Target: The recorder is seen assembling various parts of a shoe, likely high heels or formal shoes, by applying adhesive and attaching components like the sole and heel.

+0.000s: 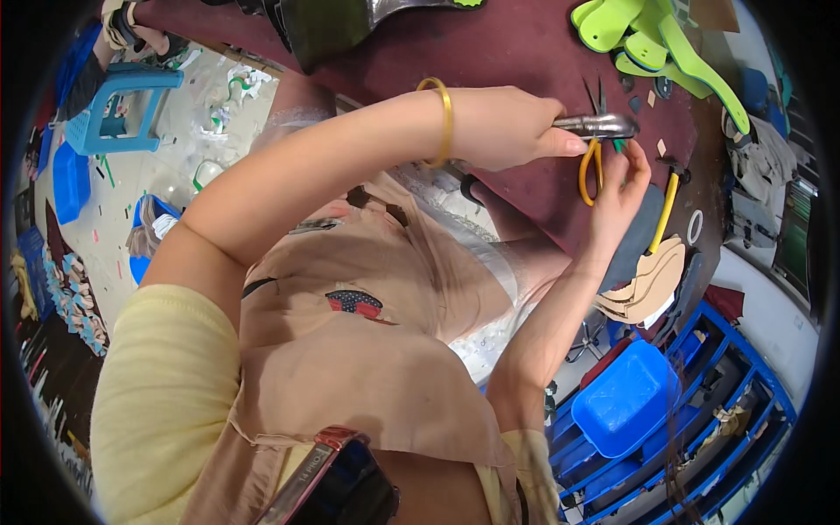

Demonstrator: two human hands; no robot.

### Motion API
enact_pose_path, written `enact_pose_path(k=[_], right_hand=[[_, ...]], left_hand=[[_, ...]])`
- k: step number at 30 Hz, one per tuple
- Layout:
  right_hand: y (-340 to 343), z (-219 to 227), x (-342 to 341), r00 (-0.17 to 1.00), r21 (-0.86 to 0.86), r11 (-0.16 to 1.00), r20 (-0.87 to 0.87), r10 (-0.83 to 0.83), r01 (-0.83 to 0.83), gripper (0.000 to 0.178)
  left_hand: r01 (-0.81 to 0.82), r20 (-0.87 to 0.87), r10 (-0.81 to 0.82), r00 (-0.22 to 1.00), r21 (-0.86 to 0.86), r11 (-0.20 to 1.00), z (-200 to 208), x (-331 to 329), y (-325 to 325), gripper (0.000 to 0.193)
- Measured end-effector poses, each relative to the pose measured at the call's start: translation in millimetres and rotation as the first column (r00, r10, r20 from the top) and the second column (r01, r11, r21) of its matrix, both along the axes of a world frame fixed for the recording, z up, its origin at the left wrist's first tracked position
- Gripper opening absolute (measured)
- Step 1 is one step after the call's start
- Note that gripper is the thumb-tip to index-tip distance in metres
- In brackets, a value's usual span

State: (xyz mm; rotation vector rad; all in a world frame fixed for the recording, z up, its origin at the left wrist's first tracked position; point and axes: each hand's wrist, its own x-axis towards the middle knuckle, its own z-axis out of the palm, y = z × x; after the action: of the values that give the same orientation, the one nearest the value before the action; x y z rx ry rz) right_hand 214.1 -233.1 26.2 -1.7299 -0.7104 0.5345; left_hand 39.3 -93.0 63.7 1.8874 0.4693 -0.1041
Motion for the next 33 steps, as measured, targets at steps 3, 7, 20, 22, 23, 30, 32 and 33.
enact_pose_path(k=[3,7,20,22,23,30,32,33], right_hand=[[-13,-54,49,0.587,-0.538,0.763,0.766,0.263,0.359,0.078],[-21,-60,57,0.586,-0.433,0.834,0.792,0.171,0.342,0.055],[27,17,-9,0.939,0.397,0.854,-0.083,-0.333,0.337,0.038],[28,-11,-15,0.984,0.185,0.968,0.029,-0.177,0.169,0.037],[28,-14,-19,0.974,0.109,0.97,0.033,-0.222,0.217,0.038],[38,-7,-29,0.986,0.112,0.98,-0.008,-0.166,0.166,0.034],[49,2,-56,0.985,0.192,0.97,-0.115,-0.128,0.149,0.032],[53,8,-78,0.983,0.242,0.962,-0.162,-0.086,0.124,0.028]], left_hand=[[-0.104,0.039,0.104,0.994,0.656,0.748,-48,22,-31,0.061],[-0.18,0.085,0.193,0.977,0.814,0.552,-85,29,-49,0.063],[-0.141,0.042,0.203,0.978,0.852,0.505,-85,29,-51,0.066],[-0.215,0.133,0.201,0.971,0.853,0.476,-92,28,-51,0.065],[-0.103,-0.019,0.216,0.976,0.836,0.538,-73,23,-43,0.062],[-0.137,-0.288,0.232,0.929,0.313,0.94,-21,-55,34,0.049],[-0.246,-0.216,0.27,0.938,0.132,0.96,-23,-57,35,0.05],[-0.292,-0.191,0.316,0.929,0.146,0.945,-24,-55,33,0.05]])
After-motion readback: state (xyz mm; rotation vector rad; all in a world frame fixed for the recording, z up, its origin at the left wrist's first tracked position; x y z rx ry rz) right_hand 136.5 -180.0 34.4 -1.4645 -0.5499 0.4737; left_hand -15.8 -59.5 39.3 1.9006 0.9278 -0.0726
